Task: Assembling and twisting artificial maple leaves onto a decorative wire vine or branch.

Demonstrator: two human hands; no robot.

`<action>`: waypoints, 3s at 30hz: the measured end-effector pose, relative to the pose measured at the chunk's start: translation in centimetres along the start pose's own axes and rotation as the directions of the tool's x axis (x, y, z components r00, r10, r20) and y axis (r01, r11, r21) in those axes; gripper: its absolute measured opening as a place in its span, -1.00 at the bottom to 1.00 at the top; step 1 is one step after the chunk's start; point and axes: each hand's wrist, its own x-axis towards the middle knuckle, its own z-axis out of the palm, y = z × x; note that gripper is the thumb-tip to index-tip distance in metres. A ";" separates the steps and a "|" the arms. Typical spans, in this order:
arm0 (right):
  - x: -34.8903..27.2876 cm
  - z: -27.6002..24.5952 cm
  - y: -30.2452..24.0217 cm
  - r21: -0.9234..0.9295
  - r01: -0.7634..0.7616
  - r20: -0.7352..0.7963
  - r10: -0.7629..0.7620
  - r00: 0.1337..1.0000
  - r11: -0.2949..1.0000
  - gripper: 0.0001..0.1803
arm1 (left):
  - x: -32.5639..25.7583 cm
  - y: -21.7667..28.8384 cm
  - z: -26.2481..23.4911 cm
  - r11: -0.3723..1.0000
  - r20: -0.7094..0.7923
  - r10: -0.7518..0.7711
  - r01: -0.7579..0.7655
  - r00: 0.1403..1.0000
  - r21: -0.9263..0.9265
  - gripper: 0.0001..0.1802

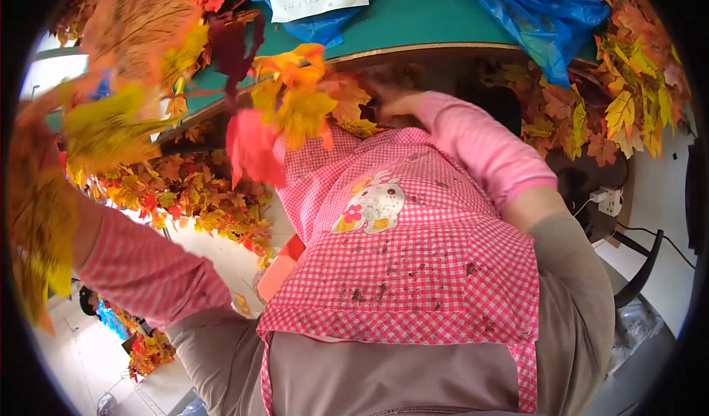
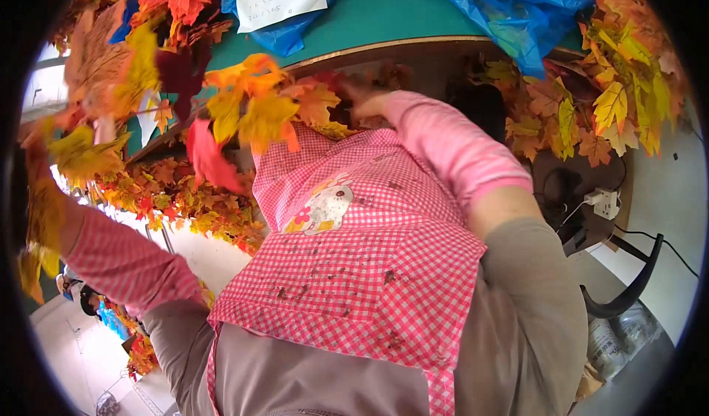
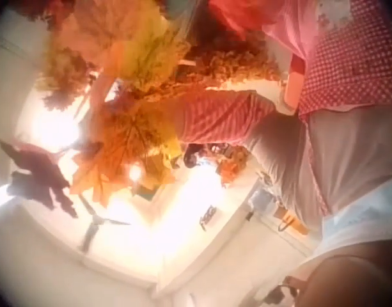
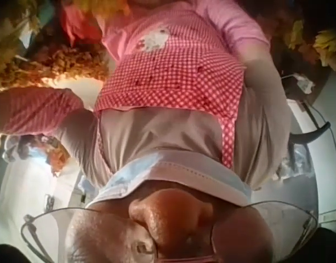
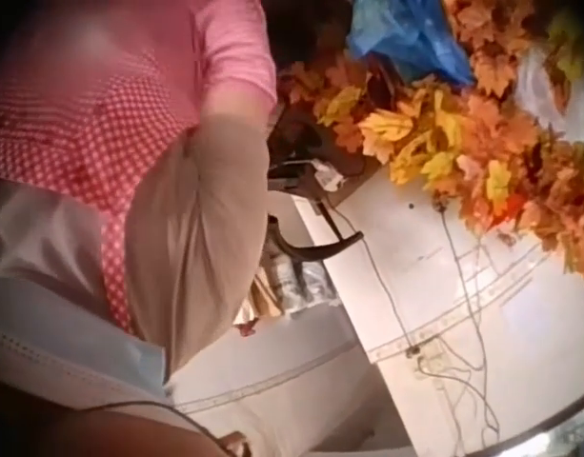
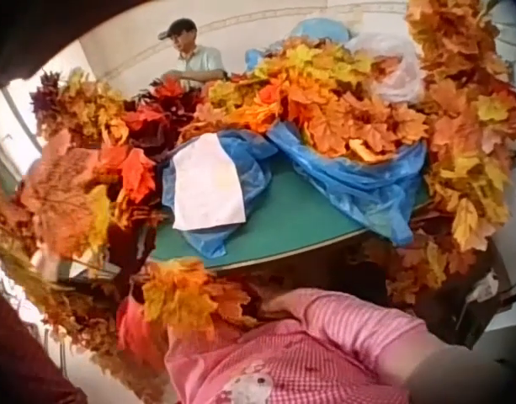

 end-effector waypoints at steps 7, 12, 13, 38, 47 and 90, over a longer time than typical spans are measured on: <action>4.3 9.6 2.3 -0.039 -0.262 -0.042 0.260 0.965 0.964 -0.65 | -0.4 -0.4 -6.6 0.953 -0.049 -0.062 0.074 0.997 0.295 -0.50; 3.4 8.2 3.7 0.209 -0.220 -0.359 0.284 0.889 0.953 -0.72 | -8.3 2.2 2.1 0.966 0.281 -0.234 0.190 0.931 0.174 -0.41; 3.0 7.5 2.4 0.294 -0.155 -0.368 0.262 0.892 0.943 -0.73 | -10.6 2.4 4.5 0.964 0.444 -0.257 0.193 0.858 0.184 -0.39; -7.0 -3.8 8.7 0.600 -0.490 -0.033 0.631 0.775 0.632 -0.56 | -15.7 2.9 1.8 0.903 0.267 -0.205 0.287 0.942 -0.319 -0.69; -0.8 0.6 17.4 0.303 -0.680 -0.039 0.722 0.691 0.668 -0.63 | -8.4 5.6 -9.5 0.991 -0.069 -0.087 0.080 0.994 -0.103 -0.68; -10.9 -7.0 9.5 0.828 -0.212 -0.297 0.727 0.619 0.519 -0.44 | -15.2 5.6 0.8 0.906 0.602 -0.348 0.424 0.719 0.018 -0.49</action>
